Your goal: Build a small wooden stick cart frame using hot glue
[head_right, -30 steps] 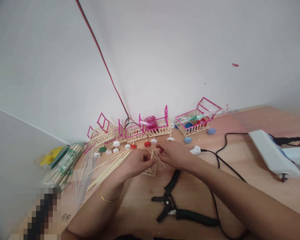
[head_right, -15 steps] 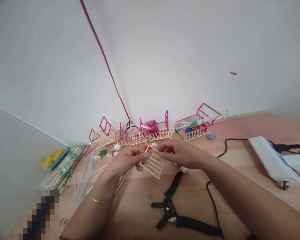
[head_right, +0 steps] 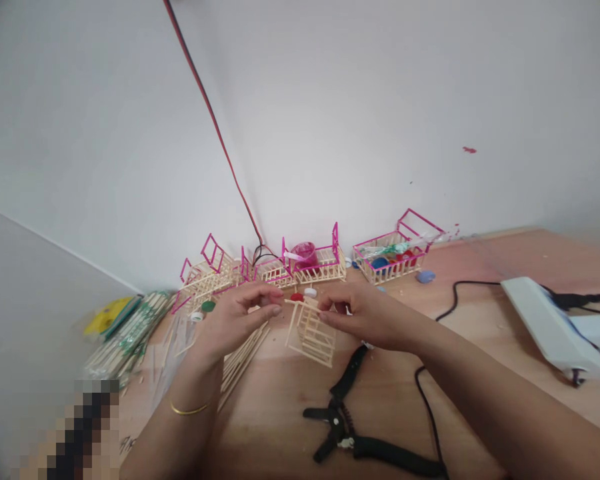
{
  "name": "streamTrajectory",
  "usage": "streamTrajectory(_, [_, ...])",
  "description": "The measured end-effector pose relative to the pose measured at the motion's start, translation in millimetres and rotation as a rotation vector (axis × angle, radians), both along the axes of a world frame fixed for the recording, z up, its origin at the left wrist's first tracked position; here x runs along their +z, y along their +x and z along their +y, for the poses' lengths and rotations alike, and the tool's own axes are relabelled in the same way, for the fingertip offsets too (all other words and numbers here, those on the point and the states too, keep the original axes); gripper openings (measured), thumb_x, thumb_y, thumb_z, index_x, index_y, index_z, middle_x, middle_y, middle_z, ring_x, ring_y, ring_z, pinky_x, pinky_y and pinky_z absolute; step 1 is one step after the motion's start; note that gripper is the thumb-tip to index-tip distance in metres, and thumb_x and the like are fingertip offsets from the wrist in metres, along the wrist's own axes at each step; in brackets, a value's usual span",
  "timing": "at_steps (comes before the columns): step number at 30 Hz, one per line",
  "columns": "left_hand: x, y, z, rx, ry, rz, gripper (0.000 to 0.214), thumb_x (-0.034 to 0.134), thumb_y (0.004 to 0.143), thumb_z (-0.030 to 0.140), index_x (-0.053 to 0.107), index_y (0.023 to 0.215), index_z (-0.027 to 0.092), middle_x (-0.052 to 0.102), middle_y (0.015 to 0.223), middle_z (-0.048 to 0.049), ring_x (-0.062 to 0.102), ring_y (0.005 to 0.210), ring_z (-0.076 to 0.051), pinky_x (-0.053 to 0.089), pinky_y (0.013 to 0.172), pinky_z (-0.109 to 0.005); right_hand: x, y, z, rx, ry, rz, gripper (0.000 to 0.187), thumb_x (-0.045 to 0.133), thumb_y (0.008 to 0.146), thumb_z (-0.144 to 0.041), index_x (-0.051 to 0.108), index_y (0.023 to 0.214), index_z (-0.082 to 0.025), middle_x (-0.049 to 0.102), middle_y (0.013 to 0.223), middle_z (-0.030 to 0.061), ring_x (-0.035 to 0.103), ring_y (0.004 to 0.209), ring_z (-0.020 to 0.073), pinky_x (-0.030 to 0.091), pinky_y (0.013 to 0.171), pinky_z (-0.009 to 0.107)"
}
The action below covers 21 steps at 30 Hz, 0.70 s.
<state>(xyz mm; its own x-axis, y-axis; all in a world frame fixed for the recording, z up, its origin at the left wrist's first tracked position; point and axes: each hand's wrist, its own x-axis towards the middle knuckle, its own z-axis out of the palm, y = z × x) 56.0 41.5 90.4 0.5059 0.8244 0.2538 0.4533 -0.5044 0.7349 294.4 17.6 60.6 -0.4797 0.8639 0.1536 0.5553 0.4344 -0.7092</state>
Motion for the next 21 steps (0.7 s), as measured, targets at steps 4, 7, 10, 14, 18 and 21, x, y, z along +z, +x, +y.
streamTrajectory(4, [1.0, 1, -4, -0.093, 0.336, 0.065, 0.018, 0.059, 0.084, 0.022, 0.066, 0.100, 0.017, 0.068, 0.087, -0.0048, 0.061, 0.081, -0.013, 0.047, 0.076, -0.024, 0.3, -2, -4, -0.010, 0.017, -0.029, 0.029, 0.045, 0.088, -0.040, 0.064, 0.080, -0.018, 0.055, 0.067, 0.0003, 0.048, 0.062, 0.0134, 0.035, 0.056, 0.025])
streamTrajectory(7, [-1.0, 2, -6, -0.159, 0.391, 0.092, 0.021, 0.056, 0.086, 0.022, 0.063, 0.104, 0.016, 0.068, 0.092, -0.0070, 0.061, 0.083, -0.013, 0.047, 0.078, -0.025, 0.3, -3, -6, -0.009, 0.054, -0.044, 0.027, 0.047, 0.087, -0.038, 0.064, 0.080, -0.019, 0.058, 0.069, 0.0011, 0.050, 0.064, 0.0137, 0.036, 0.059, 0.025])
streamTrajectory(10, [-1.7, 2, -9, -0.177, 0.387, 0.138, 0.020, 0.053, 0.088, 0.022, 0.062, 0.104, 0.015, 0.067, 0.094, -0.0081, 0.061, 0.084, -0.014, 0.047, 0.076, -0.026, 1.3, -5, -8, -0.011, 0.085, -0.059, 0.026, 0.047, 0.087, -0.036, 0.063, 0.076, -0.019, 0.058, 0.067, 0.0011, 0.049, 0.061, 0.0131, 0.036, 0.057, 0.025])
streamTrajectory(14, [-1.2, 4, -11, -0.158, 0.391, 0.203, 0.016, 0.051, 0.088, 0.022, 0.063, 0.096, 0.015, 0.068, 0.090, -0.0073, 0.061, 0.082, -0.014, 0.046, 0.074, -0.026, 2.5, -6, -9, 0.005, 0.088, -0.070, 0.023, 0.047, 0.087, -0.033, 0.062, 0.075, -0.019, 0.059, 0.067, 0.0010, 0.049, 0.061, 0.0132, 0.036, 0.057, 0.025])
streamTrajectory(18, [-1.9, 4, -11, -0.132, 0.398, 0.270, 0.017, 0.049, 0.089, 0.024, 0.064, 0.093, 0.016, 0.068, 0.085, -0.0066, 0.061, 0.079, -0.015, 0.046, 0.072, -0.026, 2.8, -7, -9, 0.027, 0.088, -0.055, 0.024, 0.047, 0.086, -0.033, 0.063, 0.076, -0.019, 0.062, 0.070, 0.0019, 0.051, 0.063, 0.0141, 0.036, 0.058, 0.026])
streamTrajectory(21, [-3.5, 5, -11, -0.114, 0.418, 0.303, 0.016, 0.050, 0.089, 0.023, 0.064, 0.091, 0.016, 0.068, 0.083, -0.0057, 0.062, 0.078, -0.015, 0.046, 0.071, -0.026, 3.2, -7, -10, 0.011, 0.091, -0.054, 0.023, 0.048, 0.086, -0.033, 0.063, 0.076, -0.019, 0.061, 0.068, 0.0014, 0.051, 0.062, 0.0137, 0.035, 0.057, 0.025])
